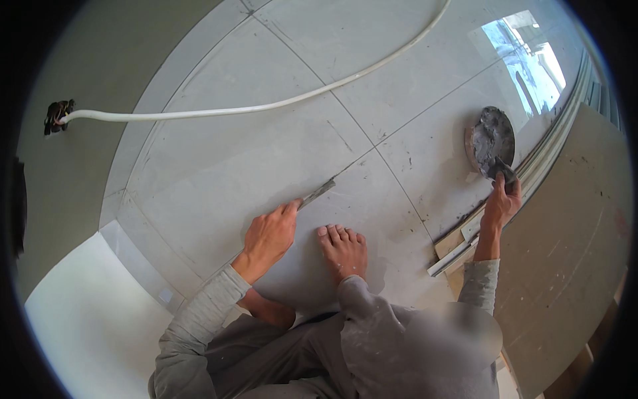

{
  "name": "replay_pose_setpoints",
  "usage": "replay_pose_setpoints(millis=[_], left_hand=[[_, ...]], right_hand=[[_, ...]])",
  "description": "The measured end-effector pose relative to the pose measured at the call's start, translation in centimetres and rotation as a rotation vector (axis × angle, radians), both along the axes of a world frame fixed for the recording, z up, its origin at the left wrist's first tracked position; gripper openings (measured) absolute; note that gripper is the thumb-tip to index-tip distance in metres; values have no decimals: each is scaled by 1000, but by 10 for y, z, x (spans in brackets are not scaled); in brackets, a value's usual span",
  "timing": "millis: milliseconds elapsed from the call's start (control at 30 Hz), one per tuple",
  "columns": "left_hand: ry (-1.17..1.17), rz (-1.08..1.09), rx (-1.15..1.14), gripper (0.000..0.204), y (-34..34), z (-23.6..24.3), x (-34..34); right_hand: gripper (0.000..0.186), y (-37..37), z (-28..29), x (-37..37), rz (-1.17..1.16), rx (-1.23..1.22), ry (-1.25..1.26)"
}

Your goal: The person applies grey grout to the joints between floor tiles using a putty knife and a small piece of material by hand, then wipes the excess material from the tile surface with a cloth.

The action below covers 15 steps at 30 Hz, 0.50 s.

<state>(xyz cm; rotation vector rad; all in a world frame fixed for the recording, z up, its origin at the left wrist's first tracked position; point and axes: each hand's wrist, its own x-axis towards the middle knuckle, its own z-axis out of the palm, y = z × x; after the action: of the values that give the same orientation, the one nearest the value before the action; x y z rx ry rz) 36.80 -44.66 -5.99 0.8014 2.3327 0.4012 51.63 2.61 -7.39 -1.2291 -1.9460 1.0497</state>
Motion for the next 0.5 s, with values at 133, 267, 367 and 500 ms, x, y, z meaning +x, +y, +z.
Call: replay_pose_setpoints(millis=[133,267,367,500], left_hand=[[18,-13,57,30,-2,-6,-1],[46,-57,62,24,-5,-8,-2],[87,-77,38,23,-28,-11,6],[127,-30,11,20,-92,-6,27]], right_hand=[[19,22,8,6,-5,-8,-8],[20,31,13,7,48,-59,78],[20,31,19,-9,67,-86,97],[21,37,22,-19,67,-81,89]])
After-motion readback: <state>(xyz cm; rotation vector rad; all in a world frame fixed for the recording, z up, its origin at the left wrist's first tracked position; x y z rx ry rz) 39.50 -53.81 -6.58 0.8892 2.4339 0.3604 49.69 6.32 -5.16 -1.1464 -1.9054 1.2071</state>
